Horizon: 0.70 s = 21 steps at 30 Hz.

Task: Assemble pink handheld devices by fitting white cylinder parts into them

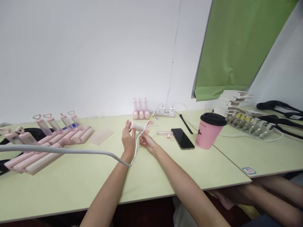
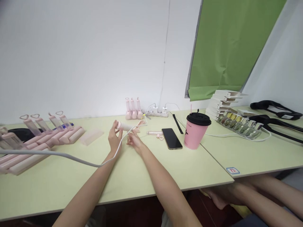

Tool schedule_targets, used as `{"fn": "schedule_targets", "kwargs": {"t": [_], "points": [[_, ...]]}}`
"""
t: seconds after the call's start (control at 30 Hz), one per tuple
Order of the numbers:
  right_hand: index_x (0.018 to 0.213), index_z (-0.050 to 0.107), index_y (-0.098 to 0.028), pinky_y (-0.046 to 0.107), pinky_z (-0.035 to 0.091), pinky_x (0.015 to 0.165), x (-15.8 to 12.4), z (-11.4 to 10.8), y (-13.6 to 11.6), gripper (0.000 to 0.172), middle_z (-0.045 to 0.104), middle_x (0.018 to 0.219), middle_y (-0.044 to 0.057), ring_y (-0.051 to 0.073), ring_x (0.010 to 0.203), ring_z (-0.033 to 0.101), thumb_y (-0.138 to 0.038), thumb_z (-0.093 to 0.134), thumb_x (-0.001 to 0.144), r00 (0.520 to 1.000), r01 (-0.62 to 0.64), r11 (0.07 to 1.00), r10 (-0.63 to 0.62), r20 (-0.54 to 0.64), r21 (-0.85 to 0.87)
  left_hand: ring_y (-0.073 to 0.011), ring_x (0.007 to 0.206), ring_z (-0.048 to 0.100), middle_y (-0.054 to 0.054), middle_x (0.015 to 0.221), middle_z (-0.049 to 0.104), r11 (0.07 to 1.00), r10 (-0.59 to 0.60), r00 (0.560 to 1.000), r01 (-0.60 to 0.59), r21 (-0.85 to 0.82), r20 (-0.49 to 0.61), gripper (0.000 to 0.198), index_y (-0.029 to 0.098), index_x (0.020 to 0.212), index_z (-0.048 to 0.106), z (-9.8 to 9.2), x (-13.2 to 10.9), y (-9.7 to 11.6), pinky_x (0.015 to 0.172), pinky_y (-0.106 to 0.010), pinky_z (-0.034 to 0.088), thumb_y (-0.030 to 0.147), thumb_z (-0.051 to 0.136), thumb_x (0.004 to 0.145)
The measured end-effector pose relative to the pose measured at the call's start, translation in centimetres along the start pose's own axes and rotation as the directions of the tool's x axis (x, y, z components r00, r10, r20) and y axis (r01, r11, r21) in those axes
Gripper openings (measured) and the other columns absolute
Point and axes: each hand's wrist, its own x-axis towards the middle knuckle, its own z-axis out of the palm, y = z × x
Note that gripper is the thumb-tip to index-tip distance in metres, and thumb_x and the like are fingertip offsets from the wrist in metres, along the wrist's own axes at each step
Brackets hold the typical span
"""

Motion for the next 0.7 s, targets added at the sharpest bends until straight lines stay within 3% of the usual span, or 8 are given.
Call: {"fn": "schedule_targets", "kwargs": {"t": [0.13,0.27,0.37,0.43,0.53,0.6,0.67,0.7], "points": [[0.080,0.043,-0.022,0.019,0.040,0.055,-0.2,0.3,0.0,0.031,0.031,0.042,-0.016,0.003,0.034,0.017,-0.044,0.062,0.070,1.000,-0.006,0.999,0.005,0.010,0.037,-0.0192,0.117,0.047,-0.009,0.133,0.046,0.995,0.047,0.994,-0.056,0.087,0.098,0.040,0.022,0.123,0.047,-0.4,0.0,0.3,0.086,-0.032,0.047,0.028,0.046,0.084],[0.068,0.042,-0.021,0.022,0.042,0.058,0.1,0.5,-0.2,0.030,0.035,0.042,-0.011,0.005,0.038,0.029,-0.048,0.053,0.075,1.000,0.002,0.997,-0.004,0.026,0.073,-0.0197,0.118,0.045,-0.006,0.136,0.043,0.983,0.123,0.973,-0.147,0.111,0.197,0.043,0.025,0.123,0.047,-0.5,-0.1,0.9,0.084,-0.030,0.048,0.028,0.052,0.081],[0.068,0.044,-0.021,0.023,0.042,0.057,0.4,0.4,-0.1,0.030,0.041,0.044,-0.009,0.007,0.039,0.034,-0.048,0.047,0.079,1.000,-0.001,0.998,0.000,0.018,0.070,-0.0184,0.113,0.049,-0.007,0.129,0.048,0.981,0.134,0.979,-0.153,0.118,0.155,0.036,0.025,0.117,0.051,-0.5,0.4,1.1,0.078,-0.027,0.050,0.028,0.052,0.081],[0.073,0.046,-0.021,0.022,0.042,0.057,0.5,0.3,-0.3,0.027,0.044,0.045,-0.010,0.006,0.036,0.031,-0.046,0.044,0.080,0.998,0.030,0.999,-0.028,-0.064,0.039,-0.0174,0.107,0.052,-0.008,0.123,0.050,0.990,0.115,0.987,-0.123,0.067,0.110,0.038,0.023,0.115,0.051,-0.6,0.9,0.9,0.070,-0.024,0.052,0.030,0.055,0.079],[0.088,0.049,-0.021,0.021,0.041,0.053,0.6,0.1,-0.9,0.024,0.049,0.047,-0.009,0.006,0.033,0.032,-0.043,0.045,0.080,0.980,0.057,0.993,-0.075,-0.182,-0.102,-0.0159,0.093,0.057,-0.008,0.115,0.054,1.000,0.012,0.999,-0.012,-0.005,0.038,0.044,0.020,0.112,0.050,-1.2,2.0,-0.1,0.059,-0.022,0.052,0.034,0.062,0.072],[0.100,0.050,-0.021,0.020,0.039,0.048,0.5,-0.1,-1.3,0.031,0.054,0.050,-0.007,0.007,0.034,0.036,-0.045,0.043,0.081,0.982,0.052,0.972,-0.092,-0.168,-0.228,-0.0139,0.082,0.059,-0.007,0.110,0.055,0.997,-0.078,0.997,0.078,-0.010,-0.012,0.046,0.019,0.110,0.049,-1.7,2.6,-1.1,0.059,-0.023,0.052,0.035,0.065,0.069],[0.105,0.053,-0.021,0.020,0.037,0.047,0.3,-0.3,-1.7,0.034,0.060,0.056,-0.004,0.008,0.037,0.040,-0.044,0.040,0.082,0.985,0.049,0.903,-0.113,-0.127,-0.426,-0.0116,0.074,0.059,-0.006,0.108,0.056,0.988,-0.153,0.985,0.154,0.001,-0.082,0.047,0.018,0.108,0.050,-2.3,3.1,-2.5,0.065,-0.025,0.052,0.035,0.066,0.067],[0.102,0.056,-0.022,0.021,0.038,0.048,0.1,-0.5,-2.0,0.032,0.063,0.061,-0.002,0.009,0.041,0.043,-0.042,0.041,0.083,0.982,0.048,0.822,-0.141,-0.123,-0.567,-0.0108,0.072,0.060,-0.006,0.108,0.056,0.981,-0.195,0.973,0.196,-0.003,-0.125,0.047,0.018,0.107,0.049,-2.5,3.3,-3.2,0.067,-0.025,0.052,0.035,0.067,0.067]]}}
